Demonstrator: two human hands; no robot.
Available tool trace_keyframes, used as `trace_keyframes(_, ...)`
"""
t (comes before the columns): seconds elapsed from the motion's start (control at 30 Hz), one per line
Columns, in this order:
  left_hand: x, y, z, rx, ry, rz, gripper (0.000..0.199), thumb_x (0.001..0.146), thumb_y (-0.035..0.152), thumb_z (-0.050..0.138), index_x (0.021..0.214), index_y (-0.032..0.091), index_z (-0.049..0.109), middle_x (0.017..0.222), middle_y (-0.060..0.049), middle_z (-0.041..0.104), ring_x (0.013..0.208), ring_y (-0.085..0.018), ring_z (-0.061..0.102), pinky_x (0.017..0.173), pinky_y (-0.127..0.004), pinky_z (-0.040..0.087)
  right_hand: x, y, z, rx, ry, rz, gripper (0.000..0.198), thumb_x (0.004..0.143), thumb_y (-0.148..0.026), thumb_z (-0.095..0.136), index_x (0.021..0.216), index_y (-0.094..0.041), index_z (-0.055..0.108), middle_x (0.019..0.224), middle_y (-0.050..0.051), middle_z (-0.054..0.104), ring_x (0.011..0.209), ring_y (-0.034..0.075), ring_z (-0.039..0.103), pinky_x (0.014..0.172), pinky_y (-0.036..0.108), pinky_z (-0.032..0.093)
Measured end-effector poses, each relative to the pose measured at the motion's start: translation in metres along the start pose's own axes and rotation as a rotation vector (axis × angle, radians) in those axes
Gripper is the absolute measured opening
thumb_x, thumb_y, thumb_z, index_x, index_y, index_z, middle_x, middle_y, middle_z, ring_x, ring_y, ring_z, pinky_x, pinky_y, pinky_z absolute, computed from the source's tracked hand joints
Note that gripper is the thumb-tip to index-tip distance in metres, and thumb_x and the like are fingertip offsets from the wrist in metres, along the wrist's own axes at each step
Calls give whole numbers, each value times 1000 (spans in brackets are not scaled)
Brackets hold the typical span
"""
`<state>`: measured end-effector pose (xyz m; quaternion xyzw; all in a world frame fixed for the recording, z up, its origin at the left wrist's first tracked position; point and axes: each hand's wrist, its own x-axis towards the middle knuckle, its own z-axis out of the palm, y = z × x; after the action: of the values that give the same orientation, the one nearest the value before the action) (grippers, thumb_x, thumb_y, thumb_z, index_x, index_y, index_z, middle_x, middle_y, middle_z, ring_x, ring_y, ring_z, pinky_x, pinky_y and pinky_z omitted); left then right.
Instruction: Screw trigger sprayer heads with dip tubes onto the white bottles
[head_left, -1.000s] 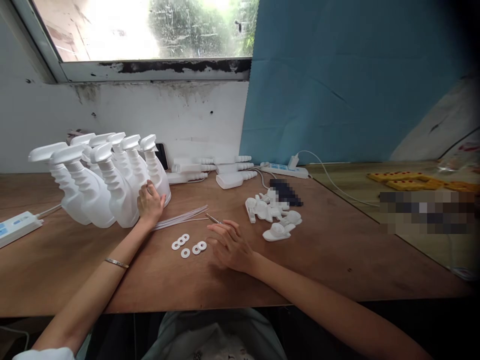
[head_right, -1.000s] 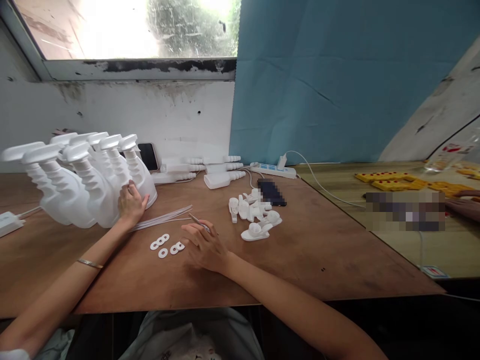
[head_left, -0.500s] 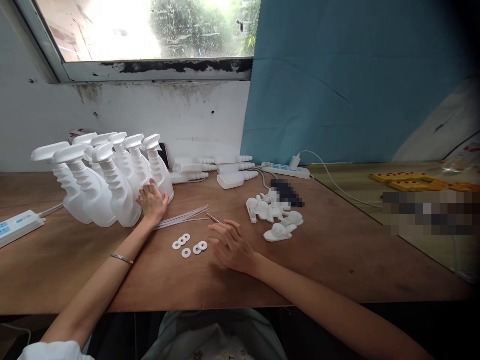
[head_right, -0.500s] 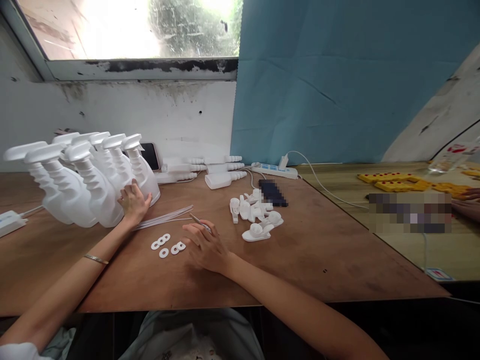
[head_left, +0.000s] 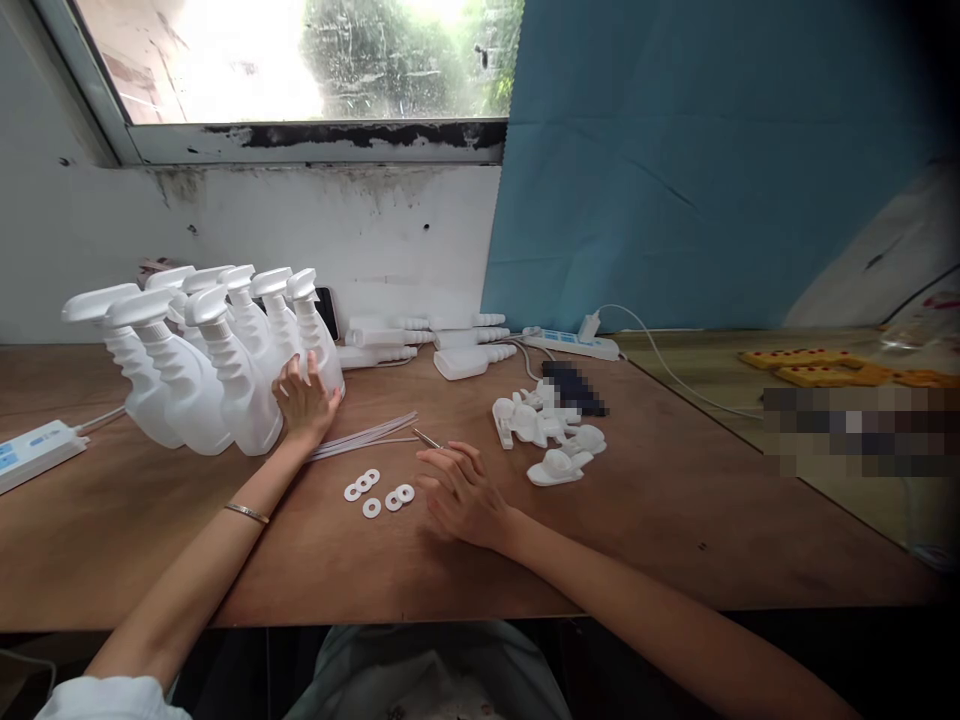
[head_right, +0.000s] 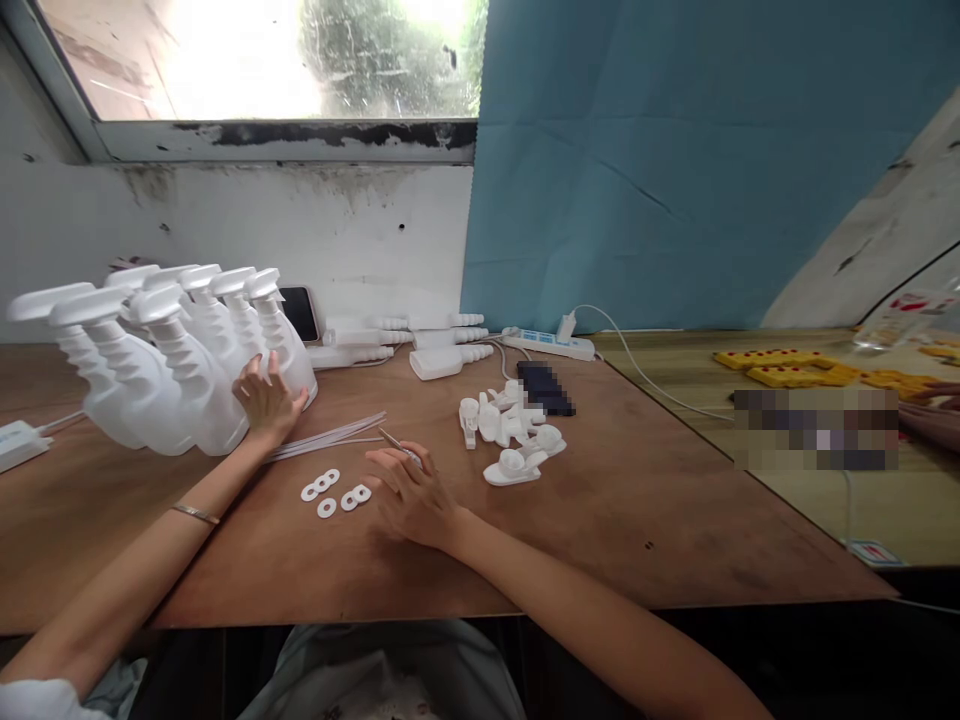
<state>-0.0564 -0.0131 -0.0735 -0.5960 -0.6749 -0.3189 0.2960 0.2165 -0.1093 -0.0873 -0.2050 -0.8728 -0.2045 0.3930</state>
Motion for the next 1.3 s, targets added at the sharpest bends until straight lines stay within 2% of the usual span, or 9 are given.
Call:
trace_keyframes(0.07,1,-1,3,-38,-15,181,62,79,25,48,134,6,29,138,-28,25,129,-41,19,98,-59,16,0,0,0,8,1,0,24,76,-9,50,97,-17,56,111,10,57,107,18,49,95,40,35)
trace_keyframes(0.17,6,-1,10,-74,-125,420,47,79,14,43,127,14,44,139,-18,34,131,-30,24,104,-49,18,1,0,0,13,1,3,24,76,-9,50,97,-17,56,111,10,57,106,18,50,95,40,35)
trace_keyframes(0.23,11,-1,18,-85,-195,509,40,79,9,41,115,16,56,134,-14,43,128,-24,32,105,-41,23,1,0,0,12,4,3,24,76,-9,50,98,-17,56,111,10,57,106,18,50,96,40,35)
trace_keyframes(0.3,16,0,26,-88,-244,551,36,78,7,40,105,13,62,128,-16,50,125,-24,38,104,-41,26,1,0,0,12,7,4,24,76,-9,49,97,-17,56,110,10,57,106,18,50,95,40,35)
trace_keyframes(0.53,19,-4,40,-34,-322,529,36,77,4,35,89,10,69,114,-21,58,120,-30,43,99,-52,28,-1,0,0,22,-15,12,23,76,-10,49,97,-17,56,111,10,57,108,18,49,97,39,33)
trace_keyframes(0.93,19,-16,40,6,-370,483,32,75,7,39,86,9,69,116,-22,57,126,-31,34,102,-51,23,0,2,1,4,-29,36,21,78,-12,46,94,-19,56,112,8,57,107,18,48,96,40,32)
trace_keyframes(1.1,19,-19,37,14,-388,472,32,75,8,38,87,8,68,115,-22,56,126,-30,34,103,-49,20,3,16,-1,-99,-120,211,19,80,-14,46,95,-17,56,110,9,57,108,21,46,97,40,30)
trace_keyframes(1.3,17,-11,23,-58,-394,437,31,69,9,43,91,6,64,113,-24,55,124,-32,36,104,-50,15,1,42,-7,-320,-290,536,28,78,-18,51,105,-11,54,118,19,50,110,30,42,92,43,31)
